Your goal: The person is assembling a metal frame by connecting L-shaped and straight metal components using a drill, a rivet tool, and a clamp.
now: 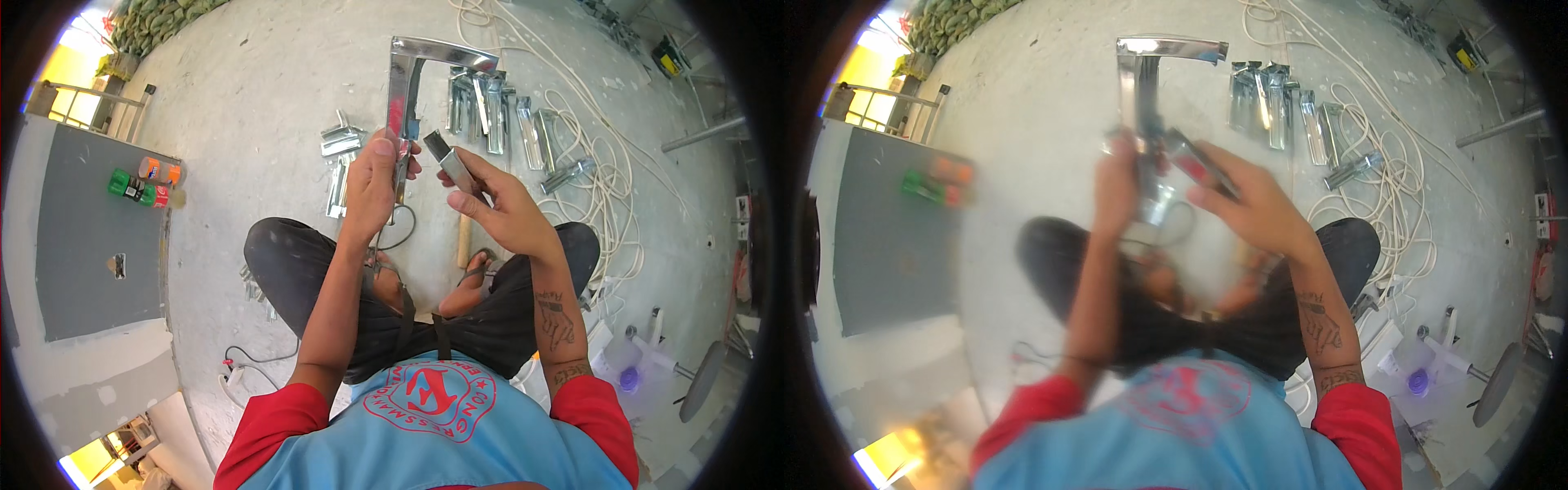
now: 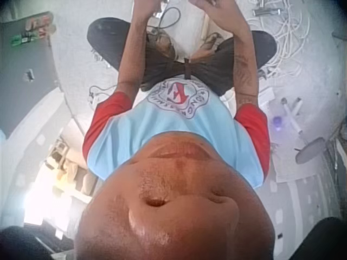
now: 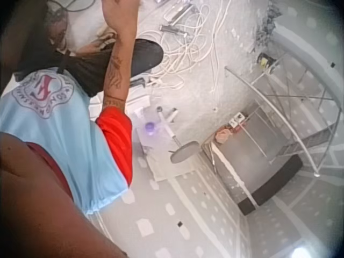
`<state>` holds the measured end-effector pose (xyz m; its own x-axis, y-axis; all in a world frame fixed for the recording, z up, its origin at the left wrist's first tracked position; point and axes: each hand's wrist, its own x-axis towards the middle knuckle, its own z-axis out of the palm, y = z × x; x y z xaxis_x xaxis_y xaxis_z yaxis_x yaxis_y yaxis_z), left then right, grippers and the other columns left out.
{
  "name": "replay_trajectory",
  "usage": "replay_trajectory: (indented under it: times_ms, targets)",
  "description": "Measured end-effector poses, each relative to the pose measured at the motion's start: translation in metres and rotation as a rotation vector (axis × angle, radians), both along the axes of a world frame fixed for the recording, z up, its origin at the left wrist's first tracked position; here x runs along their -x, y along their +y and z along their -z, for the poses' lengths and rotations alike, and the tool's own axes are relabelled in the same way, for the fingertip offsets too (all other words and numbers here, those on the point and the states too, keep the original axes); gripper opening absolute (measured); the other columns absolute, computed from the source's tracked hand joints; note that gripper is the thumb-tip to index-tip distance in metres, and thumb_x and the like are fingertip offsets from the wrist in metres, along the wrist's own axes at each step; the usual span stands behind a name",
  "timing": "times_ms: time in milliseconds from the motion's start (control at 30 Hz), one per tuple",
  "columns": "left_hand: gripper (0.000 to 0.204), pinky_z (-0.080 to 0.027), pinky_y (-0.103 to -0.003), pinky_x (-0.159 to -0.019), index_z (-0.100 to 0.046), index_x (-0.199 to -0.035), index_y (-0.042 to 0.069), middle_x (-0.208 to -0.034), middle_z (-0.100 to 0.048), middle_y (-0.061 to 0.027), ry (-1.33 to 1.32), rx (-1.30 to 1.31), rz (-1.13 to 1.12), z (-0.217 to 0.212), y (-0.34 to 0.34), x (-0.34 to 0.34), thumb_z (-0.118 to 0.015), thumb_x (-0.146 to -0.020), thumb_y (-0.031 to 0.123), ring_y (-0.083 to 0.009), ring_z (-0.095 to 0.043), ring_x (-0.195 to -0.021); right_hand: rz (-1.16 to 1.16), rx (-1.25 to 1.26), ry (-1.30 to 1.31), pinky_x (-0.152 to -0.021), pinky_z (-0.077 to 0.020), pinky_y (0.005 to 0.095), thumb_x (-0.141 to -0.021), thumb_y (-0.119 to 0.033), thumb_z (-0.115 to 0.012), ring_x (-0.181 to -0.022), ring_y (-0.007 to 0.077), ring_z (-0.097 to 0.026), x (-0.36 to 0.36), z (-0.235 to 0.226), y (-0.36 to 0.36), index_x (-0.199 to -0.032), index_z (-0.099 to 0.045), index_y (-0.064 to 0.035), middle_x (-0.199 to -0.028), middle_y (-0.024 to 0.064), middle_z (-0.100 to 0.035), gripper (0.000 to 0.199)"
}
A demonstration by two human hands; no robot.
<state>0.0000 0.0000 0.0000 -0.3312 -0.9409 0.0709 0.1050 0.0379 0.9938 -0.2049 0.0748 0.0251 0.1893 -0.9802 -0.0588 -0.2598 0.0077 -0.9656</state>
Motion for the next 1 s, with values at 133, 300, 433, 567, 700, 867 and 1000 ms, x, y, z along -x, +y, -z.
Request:
replay_trajectory:
  times_ms: [133,300,433,567,700,867,1000]
  targets:
    - [0.055,-0.049,-0.029,-0.073,-0.059,-0.099,0.001,-0.098,-0.064,-0.0089,0.013,0.005,-0.014,0.005,0.011,0.006,-0.036,-0.11,0.05,-0.0134,-0.06,-0.08,0.01,-0.046,0.041,-0.103,-0.0465,0.0325,-0.103,-0.024,-0.063,-0.115,0.015,-0.06,0.003,0.001,0.009,-0.146,-0.048,0.0006,-0.123,0.0091,-0.066,0.052]
    - [0.06,-0.046,-0.027,-0.067,-0.063,-0.105,0.001,-0.09,-0.066,-0.0066,-0.041,0.047,-0.06,0.007,0.003,0.006,-0.034,-0.11,0.053,-0.0099,-0.057,-0.074,0.003,-0.223,-0.096,-0.094,-0.0528,0.0342,-0.106,-0.026,-0.058,-0.104,0.0191,-0.067,0.001,-0.001,-0.002,-0.137,-0.05,0.0006,-0.12,0.013,-0.067,0.042]
    - [0.069,-0.044,-0.025,-0.062,-0.066,-0.116,-0.001,-0.087,-0.069,-0.0047,-0.079,-0.04,-0.07,0.009,0.001,0.001,-0.03,-0.109,0.058,-0.0068,-0.055,-0.069,0.095,-0.35,-0.535,-0.077,-0.0596,0.0349,-0.102,-0.027,-0.064,-0.083,0.0204,-0.07,-0.01,-0.014,0.001,-0.145,-0.037,-0.0004,-0.108,0.0138,-0.066,0.057]
    - [0.074,-0.046,-0.025,-0.063,-0.066,-0.118,-0.002,-0.092,-0.072,-0.0066,-0.125,-0.085,-0.066,0.01,-0.002,0.0,-0.026,-0.108,0.06,-0.008,-0.058,-0.071,0.055,-0.232,-0.261,-0.078,-0.0564,0.0313,-0.094,-0.023,-0.074,-0.087,0.0158,-0.066,-0.01,-0.027,0.003,-0.147,-0.036,0.0009,-0.105,0.0111,-0.065,0.069]
    - [0.074,-0.049,-0.025,-0.068,-0.068,-0.114,-0.002,-0.09,-0.072,-0.0085,-0.096,-0.042,-0.122,0.006,0.002,0.004,-0.025,-0.108,0.059,-0.0109,-0.063,-0.077,-0.026,0.087,0.065,-0.088,-0.0516,0.0297,-0.091,-0.02,-0.077,-0.1,0.0167,-0.062,-0.013,-0.025,0.002,-0.148,-0.037,0.0024,-0.113,0.0127,-0.064,0.073]
    - [0.074,-0.05,-0.026,-0.07,-0.069,-0.11,-0.002,-0.091,-0.071,-0.011,-0.123,-0.054,-0.074,-0.002,0.003,0.001,-0.025,-0.109,0.058,-0.0112,-0.063,-0.078,-0.078,0.07,0.166,-0.099,-0.0476,0.0343,-0.097,-0.028,-0.071,-0.109,0.0222,-0.061,-0.009,-0.024,-0.004,-0.149,-0.039,0.0032,-0.125,0.0172,-0.062,0.069]
    - [0.07,-0.048,-0.027,-0.067,-0.066,-0.096,0.0,-0.084,-0.067,-0.0079,-0.136,0.013,-0.091,-0.005,0.007,0.003,-0.026,-0.11,0.056,-0.0101,-0.059,-0.073,-0.183,0.08,0.189,-0.096,-0.0486,0.0368,-0.101,-0.039,-0.063,-0.106,0.0271,-0.063,-0.005,-0.029,-0.01,-0.147,-0.042,0.0043,-0.121,0.0208,-0.063,0.067]
